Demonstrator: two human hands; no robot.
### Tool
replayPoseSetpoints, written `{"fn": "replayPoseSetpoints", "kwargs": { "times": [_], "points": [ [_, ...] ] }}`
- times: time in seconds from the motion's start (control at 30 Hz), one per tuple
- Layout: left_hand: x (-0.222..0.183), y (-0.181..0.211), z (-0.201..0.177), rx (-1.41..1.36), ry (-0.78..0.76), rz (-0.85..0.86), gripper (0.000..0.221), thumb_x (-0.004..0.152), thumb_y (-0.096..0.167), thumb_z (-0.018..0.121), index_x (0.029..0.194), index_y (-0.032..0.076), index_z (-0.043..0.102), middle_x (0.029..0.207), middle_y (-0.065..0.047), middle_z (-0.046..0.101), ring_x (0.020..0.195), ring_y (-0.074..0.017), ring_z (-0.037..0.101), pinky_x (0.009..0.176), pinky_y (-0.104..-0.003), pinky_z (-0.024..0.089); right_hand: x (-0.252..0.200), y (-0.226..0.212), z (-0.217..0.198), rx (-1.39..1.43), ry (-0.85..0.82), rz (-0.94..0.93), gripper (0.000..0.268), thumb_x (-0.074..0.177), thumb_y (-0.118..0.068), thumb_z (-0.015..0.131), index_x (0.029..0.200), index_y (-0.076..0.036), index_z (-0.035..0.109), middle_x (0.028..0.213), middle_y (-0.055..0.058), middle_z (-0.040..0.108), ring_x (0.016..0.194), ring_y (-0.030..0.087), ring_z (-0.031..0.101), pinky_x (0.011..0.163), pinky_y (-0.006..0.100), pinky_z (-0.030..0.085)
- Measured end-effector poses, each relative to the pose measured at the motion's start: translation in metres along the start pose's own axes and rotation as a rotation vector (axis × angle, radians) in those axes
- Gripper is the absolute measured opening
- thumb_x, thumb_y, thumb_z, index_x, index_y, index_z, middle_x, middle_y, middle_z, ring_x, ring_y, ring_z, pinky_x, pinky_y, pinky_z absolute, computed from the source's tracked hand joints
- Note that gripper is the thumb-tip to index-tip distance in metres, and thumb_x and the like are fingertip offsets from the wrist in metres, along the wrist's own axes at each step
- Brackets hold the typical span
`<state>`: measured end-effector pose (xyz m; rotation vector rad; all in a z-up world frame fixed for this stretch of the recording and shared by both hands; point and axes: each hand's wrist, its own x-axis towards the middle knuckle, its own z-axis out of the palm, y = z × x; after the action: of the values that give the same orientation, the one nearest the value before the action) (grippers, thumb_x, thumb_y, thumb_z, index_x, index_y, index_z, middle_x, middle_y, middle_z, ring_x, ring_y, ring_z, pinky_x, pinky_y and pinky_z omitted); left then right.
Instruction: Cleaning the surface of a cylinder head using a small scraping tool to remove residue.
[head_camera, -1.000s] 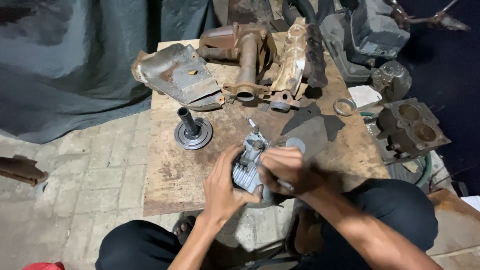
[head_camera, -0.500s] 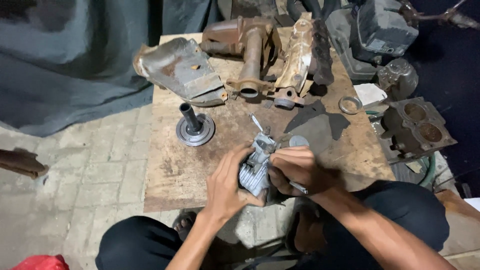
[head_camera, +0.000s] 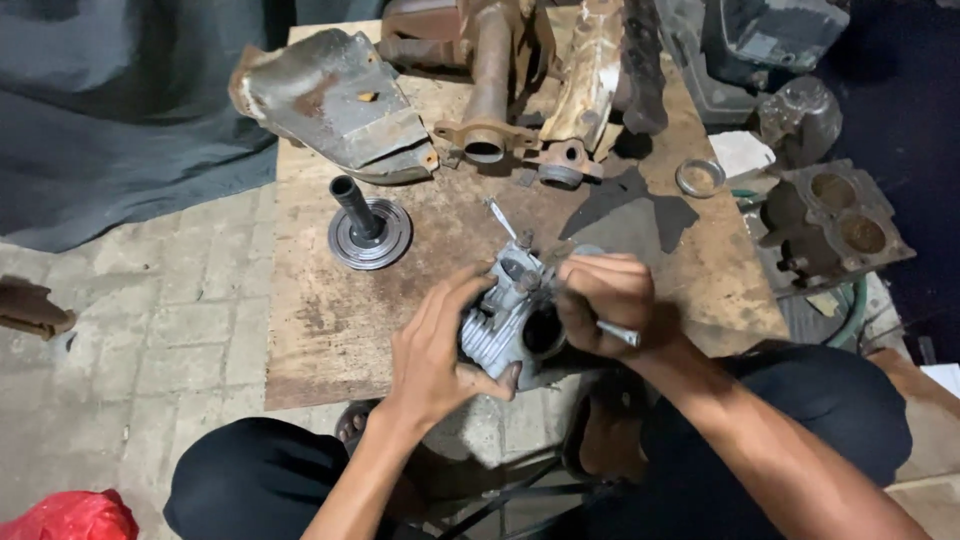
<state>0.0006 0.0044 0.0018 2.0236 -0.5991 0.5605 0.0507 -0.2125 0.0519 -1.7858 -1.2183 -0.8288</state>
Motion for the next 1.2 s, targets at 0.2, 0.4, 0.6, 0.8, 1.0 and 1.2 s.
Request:
{"fn": "replayPoseSetpoints", "kwargs": {
  "times": [0.2,0.4,0.6,0.8,1.0,1.2],
  "points": [
    [0.001,-0.002,0.002,0.001,-0.011,-0.007,0.084,0.063,0.065,0.079,0.125,0.01,0.063,0.129,-0.012,0.069,0.115,-0.0348,0.069,0.087,-0.046,0.06,0.012,-0.023,-0.007,0.096,-0.155,0.005,0.036,0.107,-0.006,0.044,0.074,0.0,0.056,0.063,0.012,0.044,0.044,0.036,0.046,0.041,0.036,0.044],
    [0.009,-0.001,0.0,-0.04,0.016,0.006,0.08,0.066,0.06,0.08,0.126,0.009,0.062,0.129,-0.014,0.069,0.114,-0.0373,0.068,0.087,-0.049,0.059,-0.007,-0.009,0.01,-0.007,-0.089,0.09,0.035,0.098,-0.03,0.062,0.068,-0.013,0.058,0.059,0.003,0.044,0.043,0.029,0.047,0.042,0.037,0.043],
    [0.011,-0.004,0.0,-0.031,0.017,-0.033,0.08,0.066,0.059,0.081,0.126,0.009,0.062,0.128,-0.012,0.07,0.112,-0.0361,0.07,0.085,-0.048,0.06,-0.005,-0.002,-0.004,0.069,-0.011,0.539,0.044,0.105,-0.026,0.056,0.064,-0.008,0.051,0.046,0.003,0.036,0.041,0.013,0.037,0.041,0.028,0.033],
    [0.012,-0.006,0.004,-0.028,0.003,-0.022,0.085,0.064,0.063,0.08,0.127,0.008,0.062,0.128,-0.013,0.069,0.113,-0.0367,0.069,0.086,-0.05,0.06,0.021,-0.02,-0.022,0.199,0.039,0.779,0.045,0.104,-0.018,0.056,0.059,-0.01,0.055,0.04,0.003,0.05,0.037,0.009,0.044,0.04,0.023,0.038],
    [0.006,-0.004,0.013,0.071,0.009,-0.038,0.096,0.066,0.08,0.067,0.129,0.008,0.062,0.129,-0.013,0.068,0.115,-0.0358,0.069,0.083,-0.047,0.062,-0.01,0.004,0.003,0.151,0.165,0.707,0.054,0.104,-0.024,0.058,0.051,-0.015,0.05,0.035,-0.002,0.047,0.032,0.009,0.039,0.038,0.021,0.035],
    [0.0,0.002,0.017,0.114,0.073,-0.087,0.116,0.06,0.097,0.044,0.13,0.005,0.06,0.13,-0.018,0.067,0.115,-0.0373,0.068,0.081,-0.048,0.062,-0.019,0.009,0.032,-0.158,0.226,0.483,0.054,0.105,-0.023,0.055,0.055,-0.016,0.035,0.039,0.001,0.028,0.032,0.018,0.027,0.037,0.024,0.028]
  ]
}}
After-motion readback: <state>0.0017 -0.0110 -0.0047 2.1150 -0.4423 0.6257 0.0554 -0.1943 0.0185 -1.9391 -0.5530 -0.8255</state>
